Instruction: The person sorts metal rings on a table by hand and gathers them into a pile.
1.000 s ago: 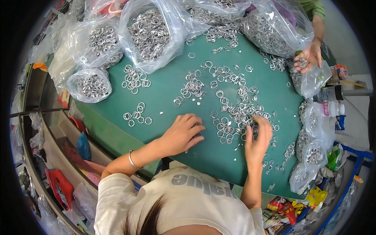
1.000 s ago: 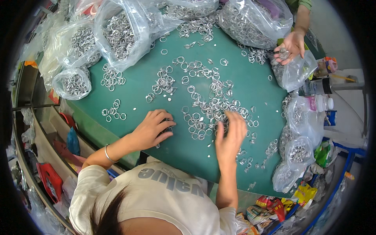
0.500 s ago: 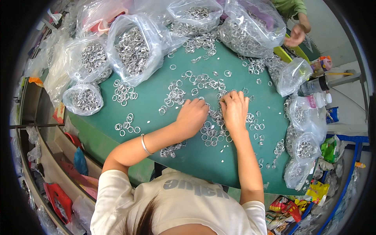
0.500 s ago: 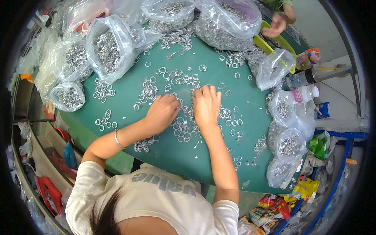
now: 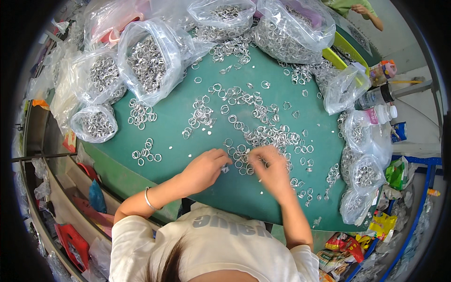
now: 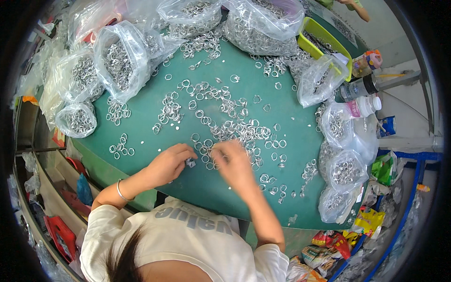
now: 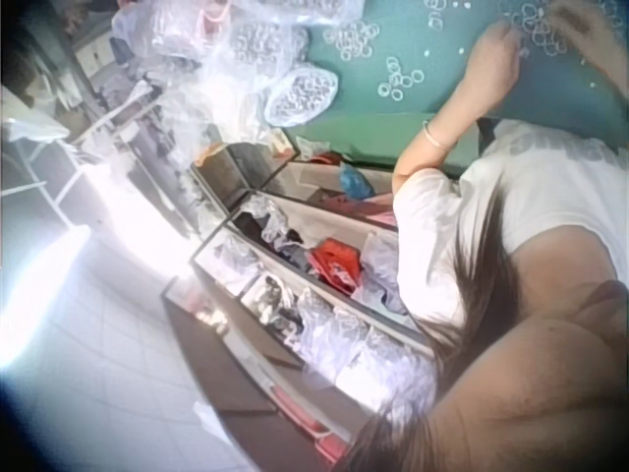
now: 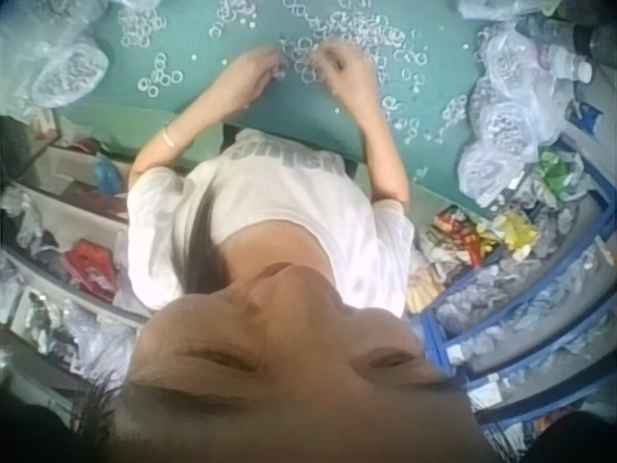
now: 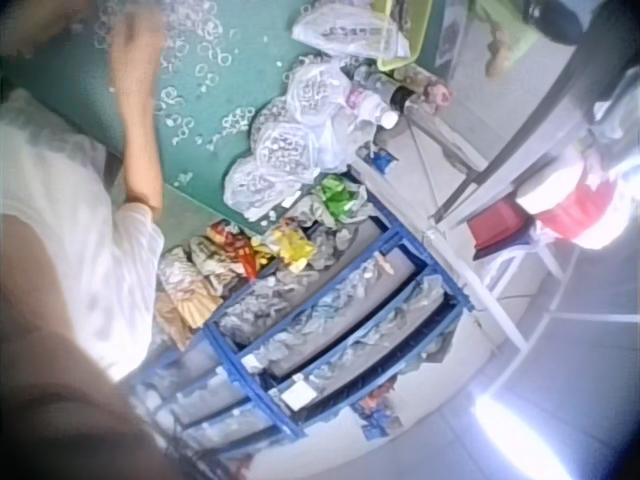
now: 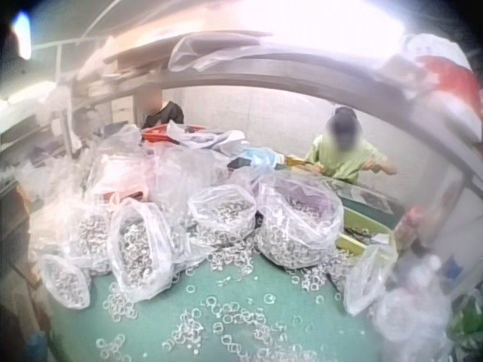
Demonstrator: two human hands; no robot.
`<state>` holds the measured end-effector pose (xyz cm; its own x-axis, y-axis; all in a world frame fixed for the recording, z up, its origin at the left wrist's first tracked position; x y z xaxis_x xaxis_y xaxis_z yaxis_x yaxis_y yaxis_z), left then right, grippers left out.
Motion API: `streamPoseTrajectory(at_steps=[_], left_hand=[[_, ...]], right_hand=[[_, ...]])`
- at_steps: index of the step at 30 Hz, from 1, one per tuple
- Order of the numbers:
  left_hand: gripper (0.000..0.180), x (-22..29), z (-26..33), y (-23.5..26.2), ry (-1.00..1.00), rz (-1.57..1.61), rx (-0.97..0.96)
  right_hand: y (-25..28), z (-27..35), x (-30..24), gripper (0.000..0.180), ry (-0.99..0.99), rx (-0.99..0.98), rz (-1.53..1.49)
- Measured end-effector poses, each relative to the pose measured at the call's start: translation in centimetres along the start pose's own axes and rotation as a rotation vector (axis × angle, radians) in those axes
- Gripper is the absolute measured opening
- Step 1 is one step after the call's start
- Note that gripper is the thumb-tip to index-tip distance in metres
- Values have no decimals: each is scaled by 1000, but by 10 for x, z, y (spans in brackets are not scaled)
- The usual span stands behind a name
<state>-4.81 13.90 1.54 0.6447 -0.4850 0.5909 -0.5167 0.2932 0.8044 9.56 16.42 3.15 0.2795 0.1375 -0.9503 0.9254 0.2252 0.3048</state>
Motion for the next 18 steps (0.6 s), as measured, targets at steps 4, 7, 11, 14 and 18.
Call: streamPoseTrajectory(at_steps=[4, 7, 11, 14, 18], left_hand=[[35, 13, 8, -8, -108, -193, -60], [34, 20, -2, -3, -145, -214, 15], [29, 16, -47, 20, -52, -101, 168], [26, -3, -123, 12, 60, 245, 154], [28, 15, -153, -9, -91, 206, -9]], right_hand=[[102, -52, 23, 23, 118, 457, 552], [108, -67, 59, 23, 35, 339, 588], [98, -54, 34, 25, -31, 207, 209], [63, -37, -2, 31, 18, 81, 93], [2, 4, -34, 30, 338, -161, 284]])
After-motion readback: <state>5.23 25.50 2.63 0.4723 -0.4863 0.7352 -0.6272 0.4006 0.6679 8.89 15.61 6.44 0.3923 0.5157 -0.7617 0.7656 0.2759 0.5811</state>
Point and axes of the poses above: each hand's wrist, its own z-axis away from the middle knuckle, its own y-axis out of the back of the hand, x = y × z, the point moved 9 cm from there along -z, towards the middle knuckle, and after that the axes turned 15 degrees about -z, right-handed, at the moved point
